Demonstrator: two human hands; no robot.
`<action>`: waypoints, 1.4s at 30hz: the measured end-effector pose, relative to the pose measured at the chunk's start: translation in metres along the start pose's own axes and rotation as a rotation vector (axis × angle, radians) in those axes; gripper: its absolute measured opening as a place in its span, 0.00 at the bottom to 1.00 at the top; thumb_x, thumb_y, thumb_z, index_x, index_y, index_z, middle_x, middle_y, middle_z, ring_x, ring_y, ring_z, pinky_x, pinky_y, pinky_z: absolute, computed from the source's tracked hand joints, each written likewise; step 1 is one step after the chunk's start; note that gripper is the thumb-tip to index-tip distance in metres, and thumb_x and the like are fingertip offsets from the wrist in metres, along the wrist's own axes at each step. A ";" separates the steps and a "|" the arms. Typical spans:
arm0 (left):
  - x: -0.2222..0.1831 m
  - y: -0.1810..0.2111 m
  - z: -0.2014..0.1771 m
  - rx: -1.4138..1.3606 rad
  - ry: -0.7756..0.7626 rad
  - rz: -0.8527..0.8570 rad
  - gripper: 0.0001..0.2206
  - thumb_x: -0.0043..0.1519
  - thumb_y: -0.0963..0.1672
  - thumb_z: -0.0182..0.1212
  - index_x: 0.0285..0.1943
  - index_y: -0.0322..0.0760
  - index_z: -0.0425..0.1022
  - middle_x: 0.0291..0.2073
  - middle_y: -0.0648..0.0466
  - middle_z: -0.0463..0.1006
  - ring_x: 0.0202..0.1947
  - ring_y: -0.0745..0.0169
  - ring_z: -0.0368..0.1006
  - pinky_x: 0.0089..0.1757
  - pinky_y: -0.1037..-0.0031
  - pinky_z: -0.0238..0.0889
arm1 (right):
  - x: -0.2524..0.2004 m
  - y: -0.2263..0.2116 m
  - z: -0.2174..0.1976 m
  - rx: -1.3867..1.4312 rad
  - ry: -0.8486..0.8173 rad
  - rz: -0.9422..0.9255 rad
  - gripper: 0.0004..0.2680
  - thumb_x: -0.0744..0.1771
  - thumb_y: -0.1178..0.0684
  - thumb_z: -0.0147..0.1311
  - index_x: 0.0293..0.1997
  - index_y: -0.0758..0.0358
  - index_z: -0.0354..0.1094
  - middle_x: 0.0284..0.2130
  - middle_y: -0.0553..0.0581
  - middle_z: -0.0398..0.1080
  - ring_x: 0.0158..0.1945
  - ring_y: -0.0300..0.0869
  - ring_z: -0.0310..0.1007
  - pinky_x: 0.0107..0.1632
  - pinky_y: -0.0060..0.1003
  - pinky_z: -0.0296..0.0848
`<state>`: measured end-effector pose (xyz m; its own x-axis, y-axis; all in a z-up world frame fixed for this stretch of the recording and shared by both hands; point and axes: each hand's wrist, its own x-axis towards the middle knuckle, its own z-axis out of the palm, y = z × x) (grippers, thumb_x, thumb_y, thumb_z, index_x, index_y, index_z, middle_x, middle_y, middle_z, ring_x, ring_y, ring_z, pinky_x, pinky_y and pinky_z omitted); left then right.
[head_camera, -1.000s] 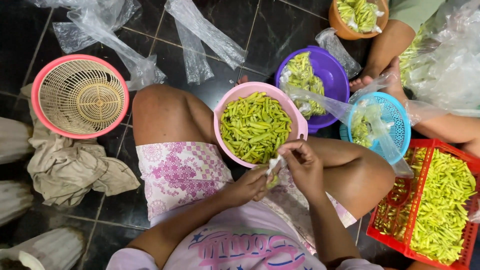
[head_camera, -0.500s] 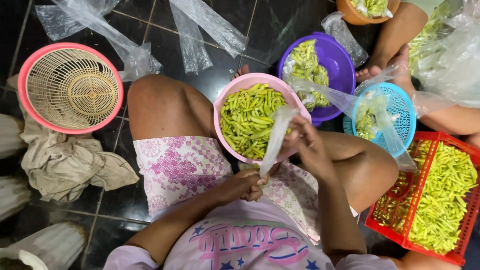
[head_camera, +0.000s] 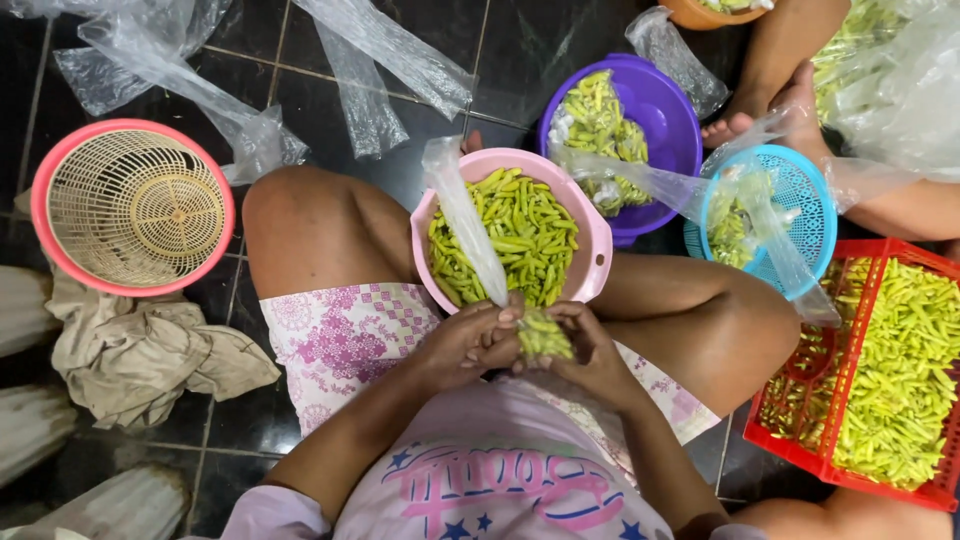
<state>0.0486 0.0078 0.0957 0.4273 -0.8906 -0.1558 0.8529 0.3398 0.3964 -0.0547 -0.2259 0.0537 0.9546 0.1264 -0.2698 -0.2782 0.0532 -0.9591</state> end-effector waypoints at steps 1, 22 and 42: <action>0.001 -0.006 -0.007 -0.045 -0.012 0.074 0.09 0.72 0.45 0.41 0.36 0.47 0.61 0.10 0.66 0.49 0.07 0.76 0.38 0.27 0.82 0.58 | -0.001 0.002 -0.007 0.016 0.069 0.004 0.23 0.61 0.60 0.68 0.61 0.64 0.62 0.56 0.59 0.67 0.57 0.46 0.69 0.58 0.47 0.72; 0.025 -0.060 -0.040 -0.227 -0.120 0.024 0.05 0.71 0.44 0.38 0.42 0.55 0.53 0.09 0.68 0.51 0.08 0.74 0.42 0.51 0.70 0.66 | 0.011 -0.021 0.005 -0.099 0.534 0.006 0.06 0.67 0.58 0.63 0.47 0.65 0.76 0.39 0.54 0.75 0.44 0.36 0.69 0.51 0.35 0.73; 0.024 -0.063 -0.050 -0.735 -0.312 0.069 0.21 0.72 0.41 0.33 0.74 0.23 0.54 0.14 0.64 0.57 0.14 0.73 0.48 0.48 0.73 0.63 | -0.011 -0.221 0.023 -0.780 0.357 -0.522 0.05 0.64 0.68 0.60 0.40 0.71 0.70 0.36 0.61 0.71 0.34 0.39 0.61 0.42 0.30 0.61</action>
<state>0.0208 -0.0199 0.0214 0.4750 -0.8671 0.1502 0.8535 0.4124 -0.3186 -0.0064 -0.2165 0.2707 0.9489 -0.0392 0.3131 0.2097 -0.6630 -0.7186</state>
